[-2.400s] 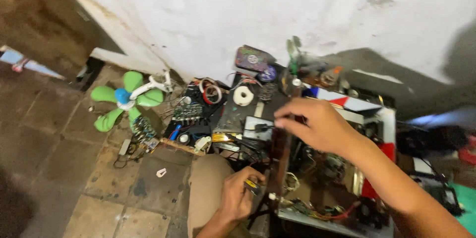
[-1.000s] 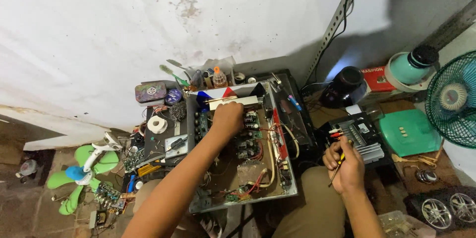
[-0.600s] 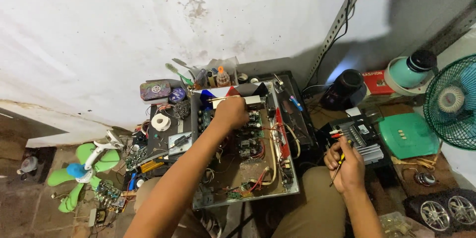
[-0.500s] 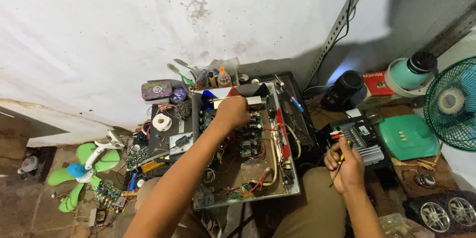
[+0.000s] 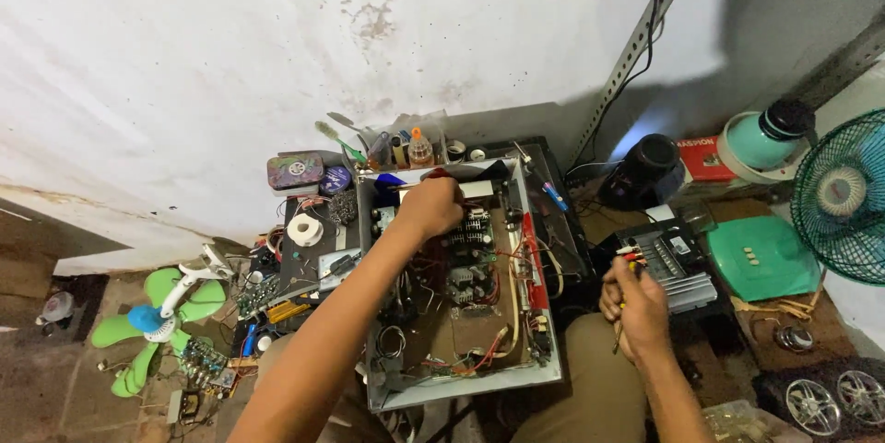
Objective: The person is aligning and mounting a metal heatsink onto a printed circuit board inside an electronic device.
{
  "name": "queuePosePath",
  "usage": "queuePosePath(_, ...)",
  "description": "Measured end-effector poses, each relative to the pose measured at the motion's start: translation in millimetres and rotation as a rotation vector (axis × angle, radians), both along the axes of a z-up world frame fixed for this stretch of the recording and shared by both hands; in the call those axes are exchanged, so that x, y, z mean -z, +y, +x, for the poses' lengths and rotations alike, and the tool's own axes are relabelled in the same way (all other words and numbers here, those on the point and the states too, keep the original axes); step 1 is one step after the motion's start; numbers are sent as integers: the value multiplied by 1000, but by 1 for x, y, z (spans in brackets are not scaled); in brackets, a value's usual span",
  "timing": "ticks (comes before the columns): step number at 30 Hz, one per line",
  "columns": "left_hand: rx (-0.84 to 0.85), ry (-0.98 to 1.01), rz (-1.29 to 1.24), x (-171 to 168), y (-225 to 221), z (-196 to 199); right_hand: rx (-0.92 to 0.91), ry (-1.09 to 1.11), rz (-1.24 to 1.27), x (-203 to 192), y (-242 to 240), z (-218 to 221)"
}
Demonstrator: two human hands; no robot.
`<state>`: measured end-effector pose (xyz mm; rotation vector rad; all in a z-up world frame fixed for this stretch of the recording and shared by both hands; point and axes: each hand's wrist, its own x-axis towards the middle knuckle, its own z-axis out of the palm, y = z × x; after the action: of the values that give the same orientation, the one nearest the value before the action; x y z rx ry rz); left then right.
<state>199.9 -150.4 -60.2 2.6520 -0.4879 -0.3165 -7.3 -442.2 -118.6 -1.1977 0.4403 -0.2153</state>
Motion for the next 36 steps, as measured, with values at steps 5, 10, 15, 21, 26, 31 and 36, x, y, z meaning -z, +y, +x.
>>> queuePosePath(5, 10, -7, -3, 8, 1, 3, -180, 164, -480, -11, 21, 4)
queuePosePath(10, 71, -41, 23, 25, 2, 10, -303, 201, -717, -28, 36, 5)
queuePosePath(15, 102, -48, -24, 28, 4, 8, -354, 217, -672, -30, 37, 7)
queuePosePath(21, 109, -505, -54, 24, 12, 0, -358, 250, -694, -37, 45, 7)
queuePosePath(26, 121, -532, 39, 40, 18, 7, -408, 231, -717, -31, 47, 11)
queuePosePath(31, 125, -563, 89, 54, 15, 15, -395, 170, -761, -32, 52, 13)
queuePosePath(36, 163, -522, 110, 55, 17, 18, -349, 156, -786, -31, 57, 14)
